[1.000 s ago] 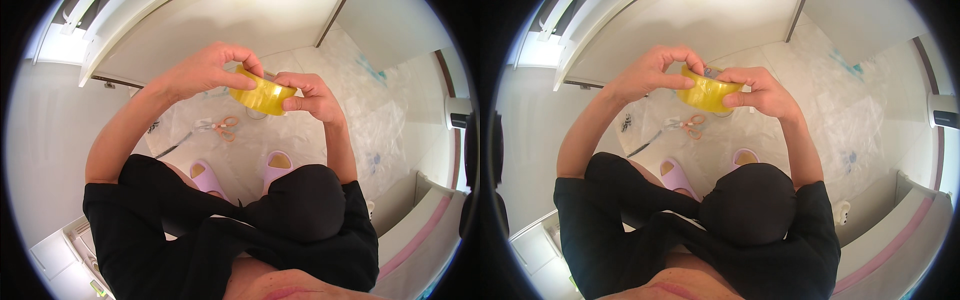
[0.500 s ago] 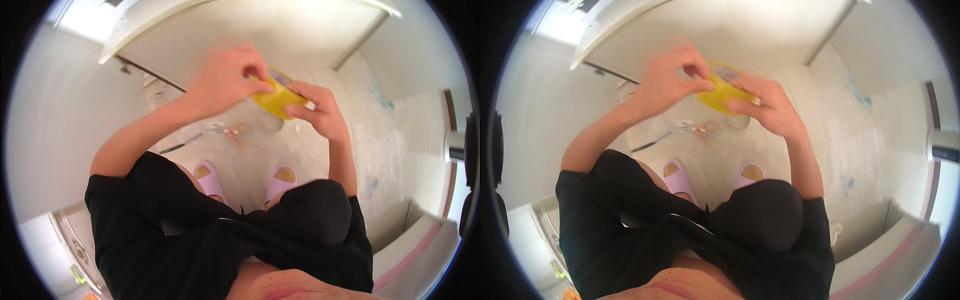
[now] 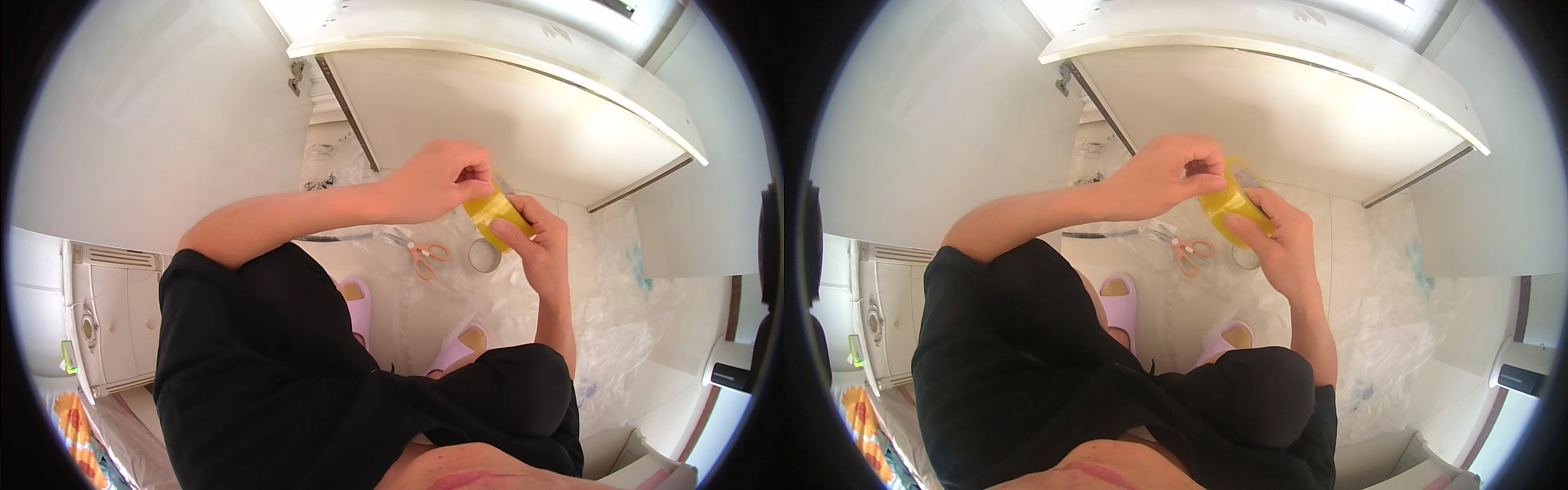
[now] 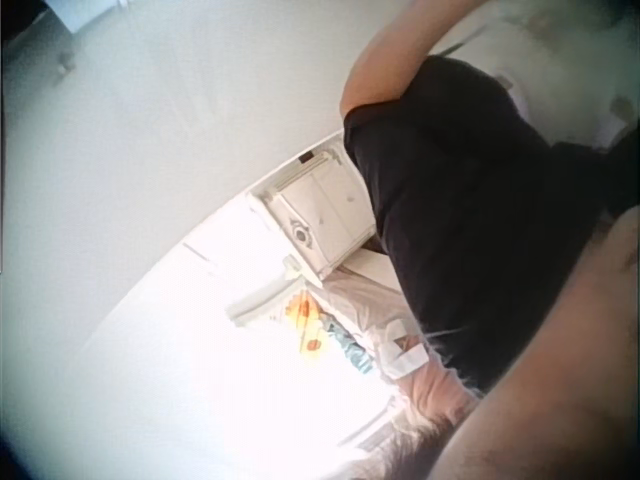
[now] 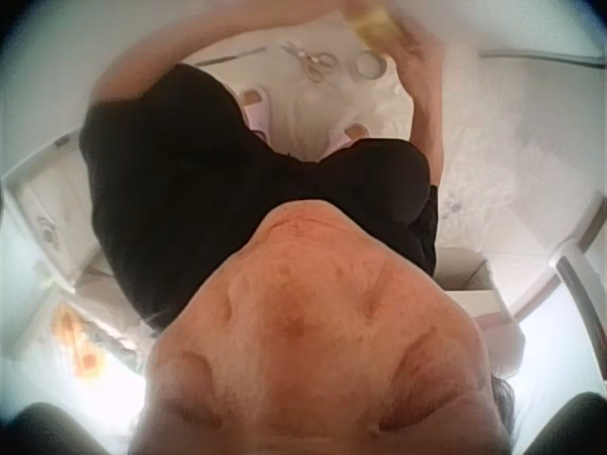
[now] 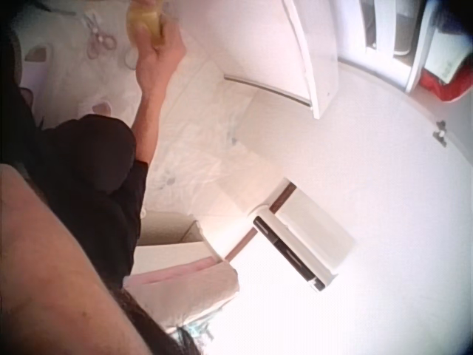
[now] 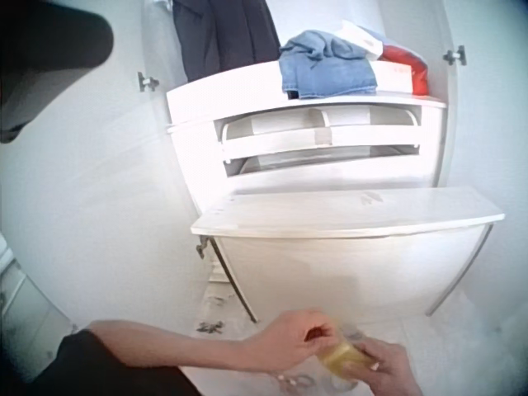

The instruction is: The person applies yellow tape to the edges of a white furniture panel while kneeling on the floor. They use scissors to cut the tape and smooth it down, then lift and position the panel into a larger structure.

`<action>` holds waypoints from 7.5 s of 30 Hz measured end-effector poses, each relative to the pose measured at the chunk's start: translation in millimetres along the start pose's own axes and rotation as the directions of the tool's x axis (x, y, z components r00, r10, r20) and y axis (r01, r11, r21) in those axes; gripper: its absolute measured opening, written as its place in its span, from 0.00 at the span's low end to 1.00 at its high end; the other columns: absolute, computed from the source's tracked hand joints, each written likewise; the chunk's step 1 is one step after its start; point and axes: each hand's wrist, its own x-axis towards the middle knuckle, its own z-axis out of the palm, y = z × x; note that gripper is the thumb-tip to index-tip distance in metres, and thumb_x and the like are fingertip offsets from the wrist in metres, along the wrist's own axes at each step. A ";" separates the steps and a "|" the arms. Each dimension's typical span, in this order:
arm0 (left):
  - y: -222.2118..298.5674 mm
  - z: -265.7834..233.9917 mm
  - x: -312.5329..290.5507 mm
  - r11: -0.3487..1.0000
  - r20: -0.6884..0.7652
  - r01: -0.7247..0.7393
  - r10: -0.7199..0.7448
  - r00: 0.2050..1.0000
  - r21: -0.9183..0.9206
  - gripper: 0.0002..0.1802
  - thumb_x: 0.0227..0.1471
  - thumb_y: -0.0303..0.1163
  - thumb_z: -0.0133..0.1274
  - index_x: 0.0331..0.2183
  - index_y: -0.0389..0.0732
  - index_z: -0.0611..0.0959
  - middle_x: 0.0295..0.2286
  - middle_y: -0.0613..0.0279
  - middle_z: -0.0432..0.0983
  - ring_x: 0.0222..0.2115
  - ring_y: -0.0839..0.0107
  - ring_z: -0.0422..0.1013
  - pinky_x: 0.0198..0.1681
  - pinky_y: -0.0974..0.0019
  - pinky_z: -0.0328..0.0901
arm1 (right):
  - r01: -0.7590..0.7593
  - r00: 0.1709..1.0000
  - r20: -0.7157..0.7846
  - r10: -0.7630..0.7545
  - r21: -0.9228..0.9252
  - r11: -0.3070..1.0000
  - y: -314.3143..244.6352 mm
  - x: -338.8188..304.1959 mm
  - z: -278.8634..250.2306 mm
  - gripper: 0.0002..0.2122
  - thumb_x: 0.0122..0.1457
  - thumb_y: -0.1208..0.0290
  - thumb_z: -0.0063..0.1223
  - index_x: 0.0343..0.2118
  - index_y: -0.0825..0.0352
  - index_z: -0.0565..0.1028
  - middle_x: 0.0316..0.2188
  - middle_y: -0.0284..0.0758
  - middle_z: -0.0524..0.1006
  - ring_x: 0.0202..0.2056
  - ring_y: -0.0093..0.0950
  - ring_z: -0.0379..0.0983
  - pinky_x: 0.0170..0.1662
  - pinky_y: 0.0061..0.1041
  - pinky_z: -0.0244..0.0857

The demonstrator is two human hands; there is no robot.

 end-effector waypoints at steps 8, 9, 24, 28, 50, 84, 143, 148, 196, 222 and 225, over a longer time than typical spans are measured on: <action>-23.9 -13.6 -28.4 0.988 -0.221 -0.085 0.112 0.969 0.127 0.05 0.56 0.24 0.51 0.30 0.34 0.73 0.27 0.61 0.70 0.25 0.71 0.68 0.30 0.67 0.64 | -0.194 0.981 -0.066 0.183 -0.360 0.912 -9.7 24.5 45.4 0.19 0.57 0.57 0.61 0.41 0.71 0.76 0.27 0.39 0.79 0.28 0.26 0.74 0.33 0.25 0.66; -25.3 -13.9 -32.6 0.993 -0.244 -0.076 0.096 0.965 0.091 0.04 0.57 0.24 0.50 0.30 0.34 0.73 0.27 0.61 0.70 0.24 0.72 0.68 0.29 0.67 0.65 | -0.227 0.973 -0.040 0.229 -0.368 0.902 -10.1 31.0 48.2 0.20 0.57 0.57 0.61 0.43 0.71 0.75 0.28 0.40 0.79 0.28 0.28 0.74 0.33 0.26 0.67; -40.3 -85.6 -87.0 0.996 -0.592 0.036 0.019 0.806 0.081 0.07 0.58 0.26 0.52 0.27 0.35 0.76 0.22 0.69 0.71 0.18 0.82 0.64 0.21 0.74 0.60 | 0.087 0.948 0.315 0.046 -0.393 0.915 -53.0 71.0 76.7 0.22 0.59 0.60 0.58 0.53 0.65 0.71 0.32 0.38 0.79 0.30 0.29 0.76 0.38 0.28 0.68; -29.4 -95.1 -85.2 0.981 -0.604 0.000 0.120 0.788 0.195 0.06 0.57 0.26 0.53 0.28 0.35 0.77 0.22 0.70 0.71 0.23 0.82 0.64 0.27 0.73 0.61 | 0.111 0.939 0.343 -0.008 -0.283 0.953 -51.0 70.7 72.4 0.20 0.60 0.60 0.57 0.53 0.64 0.72 0.32 0.37 0.79 0.29 0.28 0.75 0.36 0.26 0.68; -5.7 -106.7 -134.0 0.885 -0.750 -0.325 0.457 0.478 0.333 0.04 0.47 0.17 0.53 0.25 0.37 0.77 0.22 0.65 0.69 0.23 0.72 0.60 0.30 0.69 0.57 | 0.621 0.771 0.243 -0.589 -0.489 0.612 -88.2 54.2 62.5 0.14 0.46 0.71 0.67 0.38 0.64 0.80 0.26 0.33 0.75 0.21 0.28 0.71 0.22 0.28 0.64; 56.7 -62.0 -161.3 0.440 -0.470 -0.218 0.875 -0.112 0.871 0.07 0.58 0.39 0.54 0.27 0.59 0.79 0.17 0.81 0.58 0.28 0.78 0.58 0.33 0.72 0.54 | 0.674 0.603 0.229 -0.764 -0.659 0.335 -159.3 -61.9 25.2 0.16 0.52 0.52 0.60 0.44 0.46 0.78 0.28 0.33 0.73 0.23 0.30 0.71 0.23 0.28 0.65; 45.1 -77.6 -109.4 0.660 -0.528 -0.659 0.727 0.438 0.360 0.10 0.48 0.29 0.57 0.22 0.51 0.73 0.19 0.75 0.66 0.28 0.73 0.54 0.33 0.67 0.51 | 0.438 0.794 -0.137 -0.592 -0.545 0.714 11.8 13.3 -17.1 0.04 0.51 0.76 0.63 0.31 0.62 0.80 0.23 0.30 0.74 0.21 0.25 0.67 0.24 0.25 0.60; 40.7 -93.9 -82.4 0.815 -0.400 -0.481 0.579 0.711 0.324 0.05 0.43 0.17 0.48 0.26 0.36 0.74 0.25 0.61 0.70 0.30 0.64 0.60 0.35 0.63 0.55 | 0.065 0.934 -0.348 -0.081 -0.057 0.996 98.5 27.7 17.9 0.05 0.54 0.72 0.63 0.29 0.66 0.78 0.26 0.32 0.73 0.25 0.25 0.68 0.27 0.22 0.61; 12.8 -113.8 -33.8 0.925 -0.286 -0.099 0.213 0.934 0.366 0.06 0.51 0.28 0.57 0.26 0.38 0.76 0.25 0.70 0.70 0.28 0.77 0.65 0.33 0.70 0.59 | 0.380 0.896 0.128 -0.425 -0.716 0.585 164.2 52.2 88.6 0.24 0.51 0.65 0.62 0.52 0.61 0.71 0.42 0.38 0.72 0.39 0.31 0.72 0.43 0.32 0.68; -34.1 -249.5 57.8 0.872 0.029 -0.158 0.163 0.986 0.464 0.06 0.52 0.27 0.56 0.27 0.37 0.76 0.24 0.68 0.71 0.29 0.78 0.63 0.36 0.69 0.61 | 0.033 0.991 -0.128 0.030 0.463 0.886 -52.0 134.3 166.5 0.10 0.56 0.70 0.62 0.35 0.70 0.76 0.26 0.30 0.78 0.26 0.17 0.72 0.30 0.18 0.61; -44.0 -253.3 59.2 0.897 0.013 -0.151 0.160 0.987 0.416 0.06 0.52 0.27 0.57 0.28 0.37 0.77 0.23 0.68 0.72 0.28 0.78 0.64 0.36 0.69 0.61 | 0.045 0.989 -0.143 0.026 0.469 0.882 -50.3 136.7 166.6 0.10 0.56 0.70 0.61 0.35 0.71 0.76 0.26 0.31 0.78 0.26 0.17 0.72 0.29 0.18 0.62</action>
